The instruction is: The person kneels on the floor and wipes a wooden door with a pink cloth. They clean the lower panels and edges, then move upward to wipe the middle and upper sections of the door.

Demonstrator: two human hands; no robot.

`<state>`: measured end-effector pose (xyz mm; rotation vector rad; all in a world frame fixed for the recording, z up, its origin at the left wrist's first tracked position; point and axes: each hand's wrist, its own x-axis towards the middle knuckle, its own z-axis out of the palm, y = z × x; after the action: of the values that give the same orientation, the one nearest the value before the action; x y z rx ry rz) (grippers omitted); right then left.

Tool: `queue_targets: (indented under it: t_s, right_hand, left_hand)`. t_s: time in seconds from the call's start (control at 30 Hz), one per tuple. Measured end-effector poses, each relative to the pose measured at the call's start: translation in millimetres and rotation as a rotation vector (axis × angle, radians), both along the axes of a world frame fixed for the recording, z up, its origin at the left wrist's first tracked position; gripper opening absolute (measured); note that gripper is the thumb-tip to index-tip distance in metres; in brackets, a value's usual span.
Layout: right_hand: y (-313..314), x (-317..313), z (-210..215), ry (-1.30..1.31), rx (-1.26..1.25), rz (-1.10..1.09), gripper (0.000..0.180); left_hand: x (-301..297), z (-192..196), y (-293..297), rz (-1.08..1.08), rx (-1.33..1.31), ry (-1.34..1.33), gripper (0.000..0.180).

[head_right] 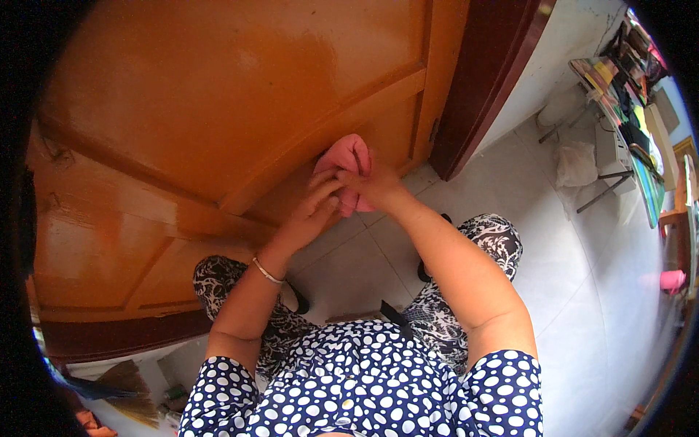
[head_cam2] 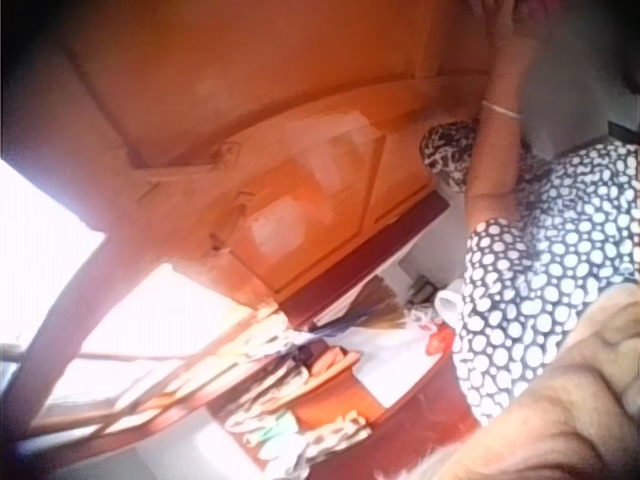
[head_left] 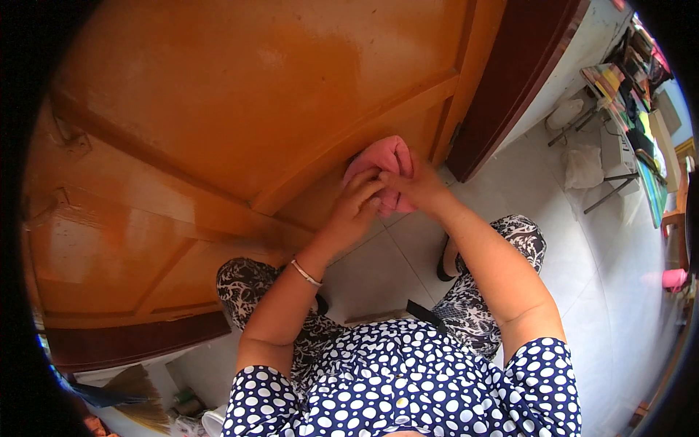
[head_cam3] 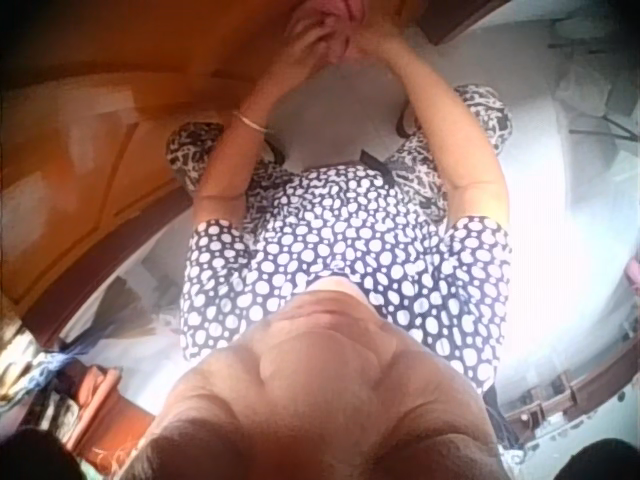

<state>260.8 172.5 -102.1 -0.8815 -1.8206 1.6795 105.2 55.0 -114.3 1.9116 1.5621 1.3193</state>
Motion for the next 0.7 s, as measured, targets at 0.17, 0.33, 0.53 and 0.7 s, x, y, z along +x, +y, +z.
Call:
queue_targets:
  t_s: [0.17, 0.33, 0.53, 0.7]
  right_hand:
    - [9, 5, 6, 0.089, -0.256, -0.08, 0.049]
    - [12, 8, 17, 0.115, -0.27, -0.109, 0.047]
    - [9, 12, 28, 0.298, -0.315, -0.163, 0.038]
    - [-3, 10, 39, 0.414, -0.523, -0.103, 0.033]
  left_hand:
    - [-18, 25, -5, 0.108, -0.192, -0.475, 0.02]
    - [-18, 34, -8, 0.267, -0.124, -0.61, 0.017]
    - [-4, 33, -13, 0.295, -0.142, -0.352, 0.018]
    - [10, 38, -12, 0.328, 0.214, 0.229, 0.029]
